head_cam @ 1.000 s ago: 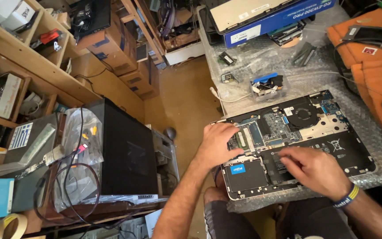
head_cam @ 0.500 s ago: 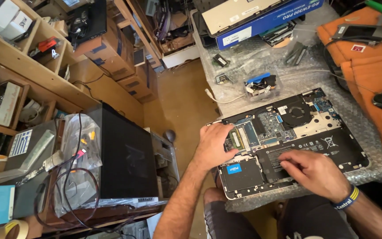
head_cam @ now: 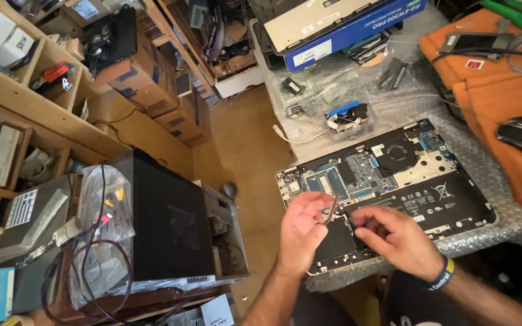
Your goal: Reinstalling a battery into a laptop and securing it with screws using a screwdriver.
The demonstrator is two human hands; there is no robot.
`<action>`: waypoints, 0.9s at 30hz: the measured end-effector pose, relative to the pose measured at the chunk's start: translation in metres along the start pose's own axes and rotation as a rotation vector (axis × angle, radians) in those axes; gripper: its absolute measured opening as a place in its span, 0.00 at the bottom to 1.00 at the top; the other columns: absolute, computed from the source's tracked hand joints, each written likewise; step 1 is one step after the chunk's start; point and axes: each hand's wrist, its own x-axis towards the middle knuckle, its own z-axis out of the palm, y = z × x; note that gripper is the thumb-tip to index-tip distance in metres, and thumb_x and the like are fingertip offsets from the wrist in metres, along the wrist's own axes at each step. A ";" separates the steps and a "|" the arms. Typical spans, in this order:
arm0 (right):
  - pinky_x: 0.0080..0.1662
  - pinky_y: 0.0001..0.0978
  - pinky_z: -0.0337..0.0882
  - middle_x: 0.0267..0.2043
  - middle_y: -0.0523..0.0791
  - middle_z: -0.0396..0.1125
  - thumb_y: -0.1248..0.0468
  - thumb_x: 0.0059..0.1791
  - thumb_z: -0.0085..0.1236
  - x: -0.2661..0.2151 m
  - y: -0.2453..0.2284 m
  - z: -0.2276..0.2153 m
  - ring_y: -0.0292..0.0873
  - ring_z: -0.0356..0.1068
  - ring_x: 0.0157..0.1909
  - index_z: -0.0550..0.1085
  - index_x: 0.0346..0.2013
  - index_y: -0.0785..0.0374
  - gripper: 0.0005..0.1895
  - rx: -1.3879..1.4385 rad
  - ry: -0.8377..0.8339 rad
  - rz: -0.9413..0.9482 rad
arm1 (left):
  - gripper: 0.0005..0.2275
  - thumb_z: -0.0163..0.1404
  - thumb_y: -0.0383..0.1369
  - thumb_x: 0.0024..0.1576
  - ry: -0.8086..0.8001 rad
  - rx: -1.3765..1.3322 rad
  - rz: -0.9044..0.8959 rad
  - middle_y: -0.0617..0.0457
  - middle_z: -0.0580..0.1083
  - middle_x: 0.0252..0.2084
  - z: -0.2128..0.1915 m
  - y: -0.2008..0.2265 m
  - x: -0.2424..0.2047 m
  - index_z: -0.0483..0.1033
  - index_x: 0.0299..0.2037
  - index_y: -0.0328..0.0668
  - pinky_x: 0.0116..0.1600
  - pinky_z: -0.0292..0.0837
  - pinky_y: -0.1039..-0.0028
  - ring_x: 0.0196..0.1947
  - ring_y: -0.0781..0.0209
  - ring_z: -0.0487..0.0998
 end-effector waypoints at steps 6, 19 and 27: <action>0.23 0.26 0.59 0.29 0.44 0.73 0.59 0.54 0.55 0.001 -0.009 0.017 0.36 0.63 0.23 0.78 0.35 0.65 0.11 0.928 -0.187 0.242 | 0.26 0.61 0.44 0.58 -0.019 0.046 0.048 0.47 0.73 0.62 0.026 0.005 -0.016 0.66 0.62 0.43 0.55 0.60 0.72 0.63 0.58 0.71; 0.20 0.26 0.48 0.20 0.40 0.61 0.59 0.53 0.58 0.025 0.016 -0.012 0.34 0.51 0.17 0.74 0.31 0.60 0.10 0.973 -0.145 0.313 | 0.29 0.53 0.38 0.59 -0.041 0.467 0.182 0.36 0.64 0.71 0.019 0.027 -0.029 0.62 0.67 0.28 0.77 0.55 0.55 0.74 0.44 0.62; 0.35 0.37 0.66 0.25 0.39 0.69 0.49 0.56 0.42 0.120 0.042 -0.019 0.39 0.66 0.28 0.72 0.25 0.53 0.21 -0.373 -0.322 0.406 | 0.19 0.48 0.21 0.52 0.433 0.654 0.162 0.44 0.77 0.59 -0.040 0.008 -0.052 0.75 0.55 0.34 0.60 0.70 0.68 0.62 0.53 0.75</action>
